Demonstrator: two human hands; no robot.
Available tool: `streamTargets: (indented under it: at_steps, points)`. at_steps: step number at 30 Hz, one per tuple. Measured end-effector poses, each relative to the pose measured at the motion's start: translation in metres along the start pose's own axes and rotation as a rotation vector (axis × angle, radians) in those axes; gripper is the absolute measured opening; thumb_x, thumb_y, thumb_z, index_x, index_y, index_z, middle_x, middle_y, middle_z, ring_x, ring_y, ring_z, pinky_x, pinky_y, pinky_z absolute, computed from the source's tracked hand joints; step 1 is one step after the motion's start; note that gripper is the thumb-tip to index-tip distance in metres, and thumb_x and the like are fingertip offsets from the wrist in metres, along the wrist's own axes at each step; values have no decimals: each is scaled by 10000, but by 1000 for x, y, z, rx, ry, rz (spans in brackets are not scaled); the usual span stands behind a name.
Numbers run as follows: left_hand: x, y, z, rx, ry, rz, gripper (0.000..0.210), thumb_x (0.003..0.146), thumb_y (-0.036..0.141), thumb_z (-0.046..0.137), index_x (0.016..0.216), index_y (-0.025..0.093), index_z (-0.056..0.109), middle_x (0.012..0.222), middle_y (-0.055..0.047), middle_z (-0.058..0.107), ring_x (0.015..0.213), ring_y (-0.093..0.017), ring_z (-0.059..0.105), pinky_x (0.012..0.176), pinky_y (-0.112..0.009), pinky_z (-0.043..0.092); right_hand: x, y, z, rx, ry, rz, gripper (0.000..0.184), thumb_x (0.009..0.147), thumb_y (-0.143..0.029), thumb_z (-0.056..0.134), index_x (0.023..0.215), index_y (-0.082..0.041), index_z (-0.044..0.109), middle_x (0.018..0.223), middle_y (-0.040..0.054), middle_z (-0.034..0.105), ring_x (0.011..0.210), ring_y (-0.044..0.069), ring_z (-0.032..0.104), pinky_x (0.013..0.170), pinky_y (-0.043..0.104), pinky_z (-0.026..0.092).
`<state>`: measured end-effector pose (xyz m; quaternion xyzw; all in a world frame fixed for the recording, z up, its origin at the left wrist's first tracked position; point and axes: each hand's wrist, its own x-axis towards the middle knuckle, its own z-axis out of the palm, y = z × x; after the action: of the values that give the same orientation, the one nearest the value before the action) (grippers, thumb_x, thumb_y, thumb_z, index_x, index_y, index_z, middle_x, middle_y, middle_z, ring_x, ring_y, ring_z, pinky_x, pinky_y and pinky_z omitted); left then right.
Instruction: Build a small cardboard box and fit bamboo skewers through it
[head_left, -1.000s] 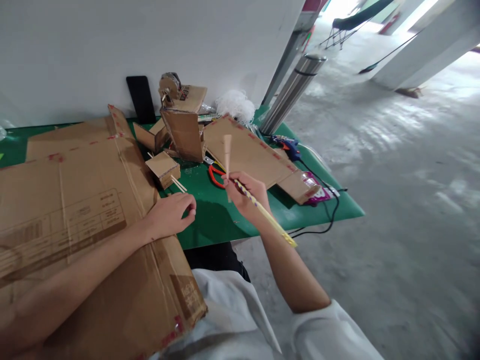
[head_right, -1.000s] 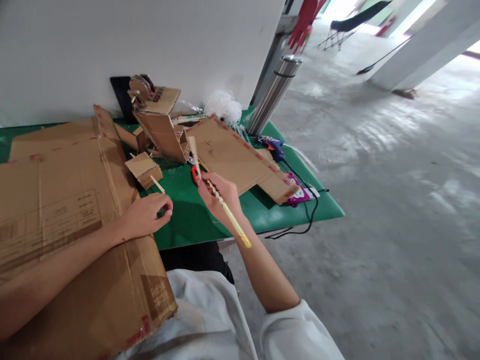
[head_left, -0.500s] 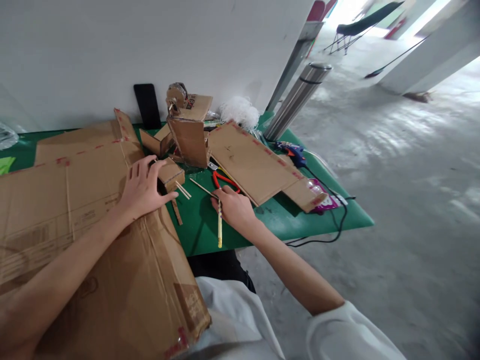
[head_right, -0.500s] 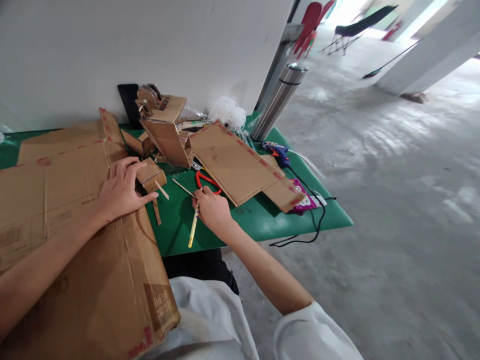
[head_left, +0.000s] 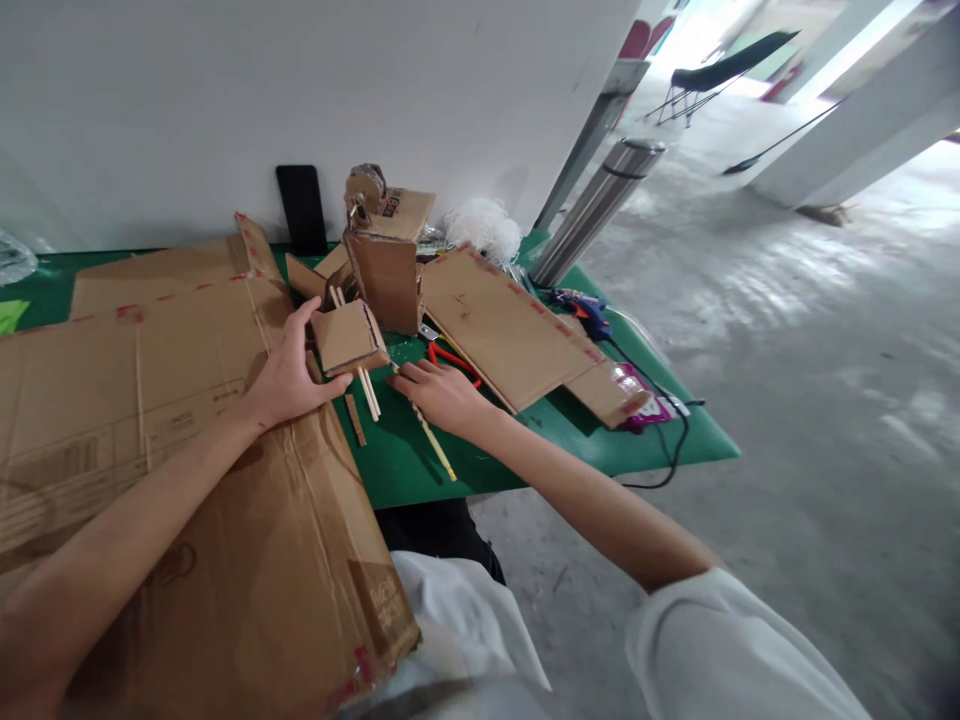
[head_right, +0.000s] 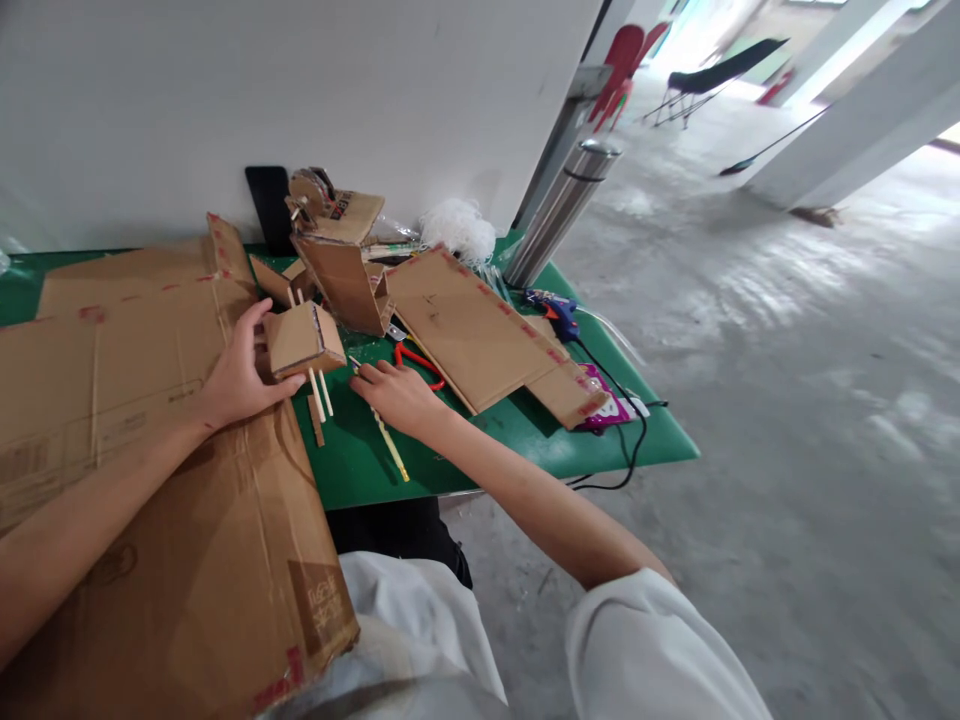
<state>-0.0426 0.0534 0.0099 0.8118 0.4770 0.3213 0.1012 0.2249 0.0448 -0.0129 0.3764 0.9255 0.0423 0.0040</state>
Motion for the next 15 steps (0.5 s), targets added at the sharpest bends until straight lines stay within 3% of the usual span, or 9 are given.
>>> streamTargets:
  at_steps: [7,11,13,15]
  points:
    - [-8,7,13,-282,-3,111,859,790,459,726,1457,273,218,1481,-163,414,1361,-294,510,1118,-467,495,15,1,10,85,3,-20,408,940,-72,414,1268,-182,631,1234,164,675,1095,269,623,757,328,484]
    - [-7,4,20,-361,-10,80,886,771,591,741,1415,311,200,1499,-169,423,1371,-301,511,1108,-512,497,17,17,7,365,235,110,299,888,-101,444,1059,-156,682,1105,137,698,1022,230,643,800,307,488]
    - [-5,4,21,-350,-1,83,905,741,677,733,1392,318,216,1512,-170,423,1390,-314,497,1119,-535,481,17,23,5,611,398,142,379,853,-98,430,1165,-161,635,1123,111,691,983,195,640,821,296,499]
    - [-4,5,20,-330,11,97,918,733,750,695,1387,296,239,1530,-153,421,1410,-322,477,1129,-530,468,16,25,4,892,474,104,521,815,-105,422,1319,-168,537,1183,102,675,944,172,636,812,293,519]
